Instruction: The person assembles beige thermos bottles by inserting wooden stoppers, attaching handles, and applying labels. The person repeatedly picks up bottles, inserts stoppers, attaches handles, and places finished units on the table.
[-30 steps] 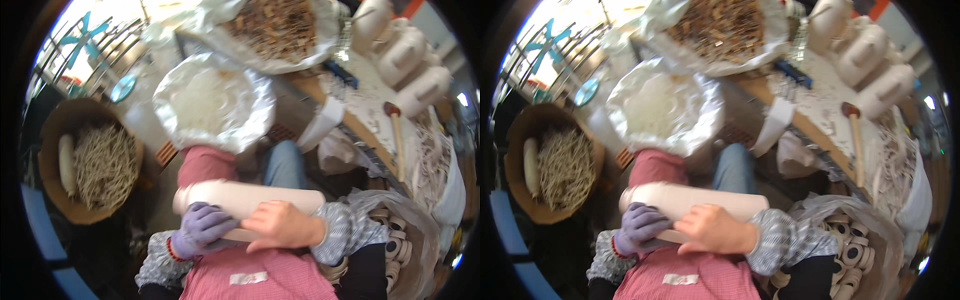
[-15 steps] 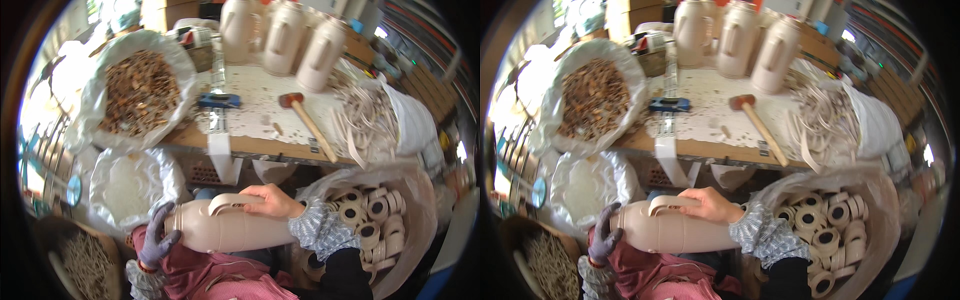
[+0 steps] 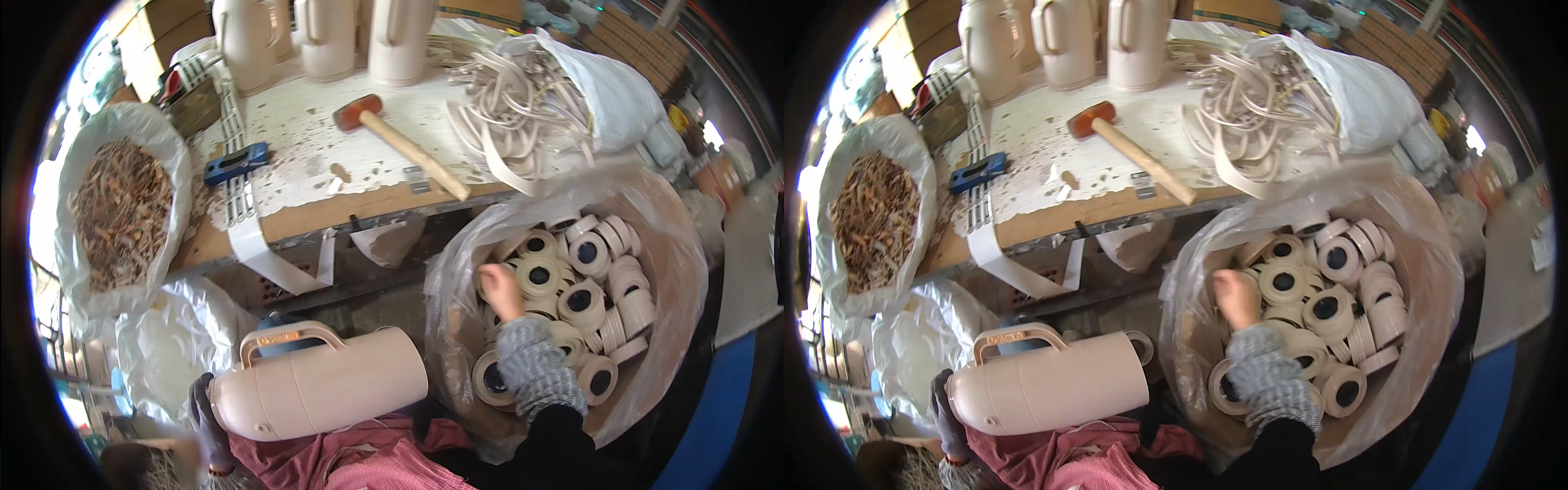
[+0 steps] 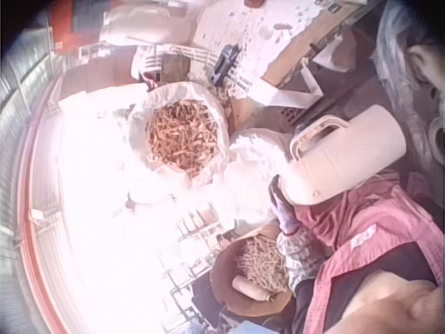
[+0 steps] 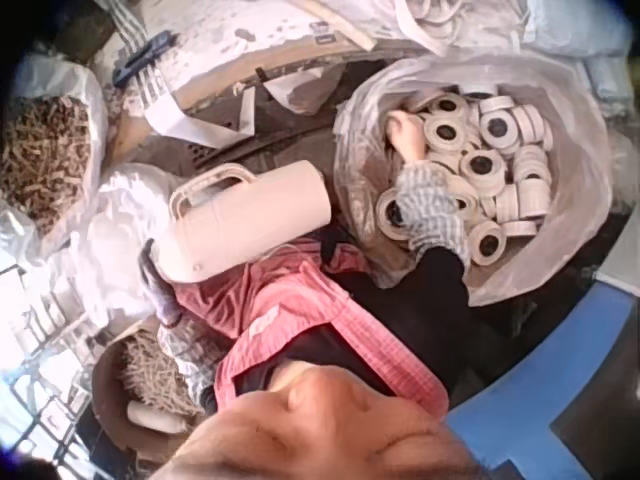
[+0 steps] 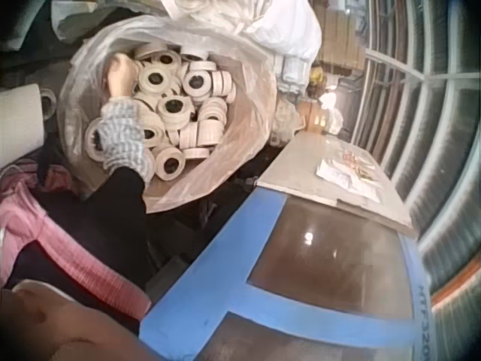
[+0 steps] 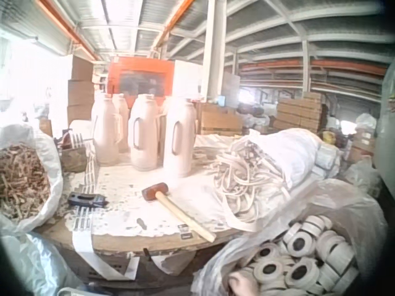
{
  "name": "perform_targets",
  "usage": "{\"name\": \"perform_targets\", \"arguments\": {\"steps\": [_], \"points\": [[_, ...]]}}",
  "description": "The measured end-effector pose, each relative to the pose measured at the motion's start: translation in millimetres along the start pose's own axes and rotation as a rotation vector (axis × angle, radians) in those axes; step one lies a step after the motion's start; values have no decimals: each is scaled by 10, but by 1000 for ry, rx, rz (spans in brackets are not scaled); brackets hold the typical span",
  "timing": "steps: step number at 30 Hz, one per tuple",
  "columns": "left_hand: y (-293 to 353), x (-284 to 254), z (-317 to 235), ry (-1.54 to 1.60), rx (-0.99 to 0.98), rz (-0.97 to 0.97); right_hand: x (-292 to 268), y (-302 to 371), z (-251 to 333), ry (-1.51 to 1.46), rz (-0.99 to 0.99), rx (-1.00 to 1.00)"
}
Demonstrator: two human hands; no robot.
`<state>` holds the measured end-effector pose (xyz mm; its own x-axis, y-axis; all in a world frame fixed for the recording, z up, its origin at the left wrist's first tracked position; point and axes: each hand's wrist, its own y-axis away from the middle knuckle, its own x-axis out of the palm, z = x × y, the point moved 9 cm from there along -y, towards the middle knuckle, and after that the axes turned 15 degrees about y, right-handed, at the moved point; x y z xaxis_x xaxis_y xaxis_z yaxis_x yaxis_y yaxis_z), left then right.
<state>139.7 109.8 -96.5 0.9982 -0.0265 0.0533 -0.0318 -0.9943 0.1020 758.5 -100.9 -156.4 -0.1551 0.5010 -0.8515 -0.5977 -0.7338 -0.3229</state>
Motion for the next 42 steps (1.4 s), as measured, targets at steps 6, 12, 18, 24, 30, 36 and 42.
{"name": "perform_targets", "arguments": {"steps": [6, 12, 18, 24, 30, 36, 42], "points": [[160, -387, 360, 53, -2, -20, -39, 270, -1946, 1155, 428, 107], [251, -395, 555, 382, -130, -62, -648, -29, -484, -100, 120, 223], [399, -298, 680, 767, -218, 6, -733, 93, 2461, -548, -19, -447], [700, -880, 451, -262, 83, 20, -1014, 314, 3859, -651, -45, -899], [807, -943, 451, -444, 54, 276, -1260, 631, 4051, -666, -18, -1108], [763, -887, -934, 172, 405, -105, 125, 504, 3337, -965, 364, -189], [1420, 204, -2760, -894, 884, 320, 1543, 2158, 3759, -1222, 1752, 225]]}}
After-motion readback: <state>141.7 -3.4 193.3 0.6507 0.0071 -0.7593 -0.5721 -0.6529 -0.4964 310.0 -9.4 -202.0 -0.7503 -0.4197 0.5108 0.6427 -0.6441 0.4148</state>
